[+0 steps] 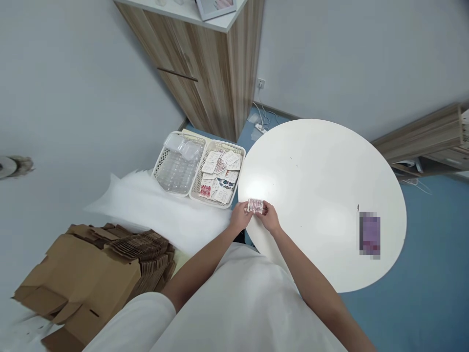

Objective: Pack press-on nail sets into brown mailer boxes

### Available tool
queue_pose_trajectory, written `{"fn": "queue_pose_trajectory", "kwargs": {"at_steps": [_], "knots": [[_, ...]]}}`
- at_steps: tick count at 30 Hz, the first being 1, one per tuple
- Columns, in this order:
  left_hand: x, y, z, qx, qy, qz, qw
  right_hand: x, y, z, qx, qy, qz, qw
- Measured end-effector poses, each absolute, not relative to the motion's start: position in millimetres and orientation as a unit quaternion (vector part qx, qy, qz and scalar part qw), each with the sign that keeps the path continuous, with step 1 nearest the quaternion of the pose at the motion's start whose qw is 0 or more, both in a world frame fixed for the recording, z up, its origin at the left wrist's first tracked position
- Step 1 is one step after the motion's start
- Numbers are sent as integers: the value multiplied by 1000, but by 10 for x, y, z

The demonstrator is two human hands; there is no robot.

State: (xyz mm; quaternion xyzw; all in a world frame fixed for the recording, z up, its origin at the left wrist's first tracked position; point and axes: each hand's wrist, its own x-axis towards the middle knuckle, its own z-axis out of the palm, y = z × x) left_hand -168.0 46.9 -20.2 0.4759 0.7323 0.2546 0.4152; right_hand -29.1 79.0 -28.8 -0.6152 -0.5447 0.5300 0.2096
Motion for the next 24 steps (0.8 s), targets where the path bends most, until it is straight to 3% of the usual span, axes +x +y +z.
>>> {"fn": "queue_pose_trajectory", "kwargs": {"at_steps": [11,24], "knots": [[-1726,432,-321,550,692,194,426,-412,695,-316,-654,-572,465,171],[-1707,426,-373,482,688,291,458,-572,645,-124,-663,-401,579,254]]}}
